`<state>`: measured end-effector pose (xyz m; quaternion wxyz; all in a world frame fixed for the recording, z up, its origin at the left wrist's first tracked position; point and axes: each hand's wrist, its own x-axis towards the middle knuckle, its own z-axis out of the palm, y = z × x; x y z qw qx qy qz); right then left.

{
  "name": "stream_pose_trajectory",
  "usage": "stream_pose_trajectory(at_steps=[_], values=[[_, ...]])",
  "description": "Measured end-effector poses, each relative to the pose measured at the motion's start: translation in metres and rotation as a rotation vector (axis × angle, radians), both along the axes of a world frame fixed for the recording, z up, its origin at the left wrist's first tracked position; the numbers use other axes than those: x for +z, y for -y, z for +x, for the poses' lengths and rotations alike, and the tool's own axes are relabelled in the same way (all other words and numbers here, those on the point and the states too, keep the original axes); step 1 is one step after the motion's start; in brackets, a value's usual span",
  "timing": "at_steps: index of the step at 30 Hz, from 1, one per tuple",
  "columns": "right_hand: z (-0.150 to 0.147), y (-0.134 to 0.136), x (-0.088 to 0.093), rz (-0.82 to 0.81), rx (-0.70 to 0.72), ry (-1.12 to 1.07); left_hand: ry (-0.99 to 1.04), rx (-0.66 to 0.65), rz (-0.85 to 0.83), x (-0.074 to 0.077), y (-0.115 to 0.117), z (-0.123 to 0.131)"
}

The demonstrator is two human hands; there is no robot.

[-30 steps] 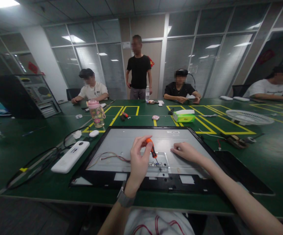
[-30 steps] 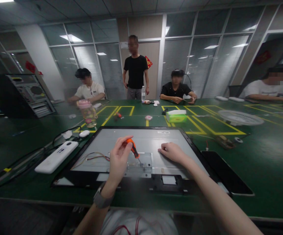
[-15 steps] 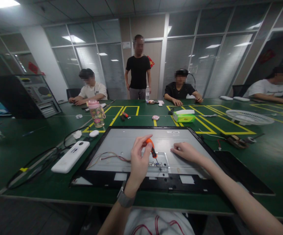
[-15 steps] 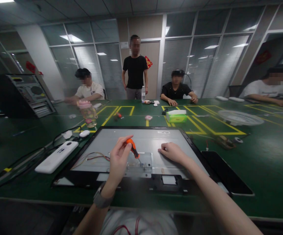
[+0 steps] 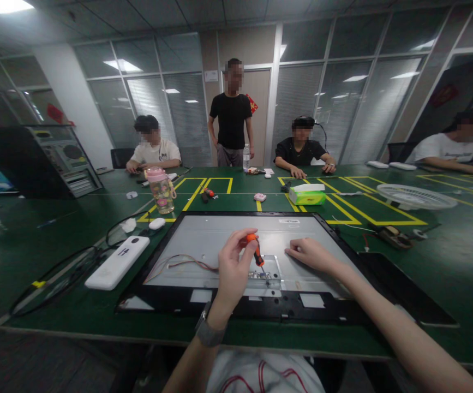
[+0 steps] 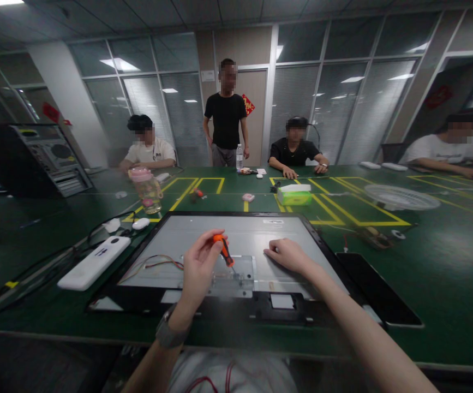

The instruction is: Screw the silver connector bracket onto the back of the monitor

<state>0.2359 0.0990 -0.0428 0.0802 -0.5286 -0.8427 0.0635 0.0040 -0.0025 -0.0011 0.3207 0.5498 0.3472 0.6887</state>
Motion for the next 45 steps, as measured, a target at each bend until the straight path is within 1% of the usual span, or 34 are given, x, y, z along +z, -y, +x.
stream_pose_trajectory(at_steps=[4,6,8,11,12,14,16,18,19,22,24,27,28,33,38,43,45], values=[[-0.0005,-0.0002,-0.0006,-0.001,-0.009,0.001,0.014,0.116,0.037,-0.0044,-0.0037,0.0003],[-0.0004,-0.0006,-0.0011,-0.003,-0.008,0.002,0.026,0.138,0.039,-0.0057,-0.0049,0.0001],[-0.0002,-0.0010,-0.0012,-0.003,-0.005,0.001,0.030,0.075,0.022,-0.0056,-0.0042,0.0002],[0.0003,-0.0011,-0.0011,0.000,-0.006,-0.001,0.035,-0.087,-0.004,-0.0038,-0.0012,0.0010],[0.0004,-0.0011,-0.0010,0.002,-0.006,-0.001,0.030,-0.116,-0.004,-0.0032,-0.0003,0.0012],[0.0005,-0.0009,-0.0009,0.004,-0.005,-0.002,-0.001,-0.092,0.034,-0.0021,0.0007,0.0011],[0.0005,-0.0007,-0.0009,0.004,-0.001,-0.003,-0.035,-0.008,0.077,-0.0015,0.0005,0.0005],[0.0005,-0.0006,-0.0010,0.004,0.002,-0.003,-0.045,0.050,0.083,-0.0011,-0.0001,-0.0003],[0.0005,-0.0008,-0.0011,0.004,0.003,-0.004,-0.036,0.057,0.067,-0.0010,-0.0003,-0.0006],[0.0010,-0.0019,-0.0019,0.003,0.008,-0.005,0.014,0.021,-0.003,-0.0013,-0.0003,-0.0012],[0.0015,-0.0027,-0.0027,0.001,0.010,-0.005,0.044,-0.044,-0.036,-0.0018,0.0001,-0.0015],[0.0023,-0.0032,-0.0036,0.001,0.012,-0.005,0.035,-0.100,-0.039,-0.0020,-0.0002,-0.0018],[0.0024,-0.0031,-0.0038,0.001,0.013,-0.006,0.023,-0.091,-0.027,-0.0020,-0.0007,-0.0019],[0.0015,-0.0016,-0.0028,0.005,0.008,-0.007,-0.006,0.035,0.025,-0.0030,-0.0036,-0.0029],[-0.0004,0.0008,0.0004,0.004,0.005,-0.006,0.052,-0.045,-0.023,-0.0036,-0.0028,-0.0037],[-0.0007,0.0022,0.0022,-0.001,0.000,-0.007,0.009,0.079,0.026,-0.0011,-0.0031,-0.0032],[-0.0003,0.0014,0.0014,-0.001,0.000,-0.007,0.010,0.061,0.027,-0.0011,-0.0032,-0.0035]])
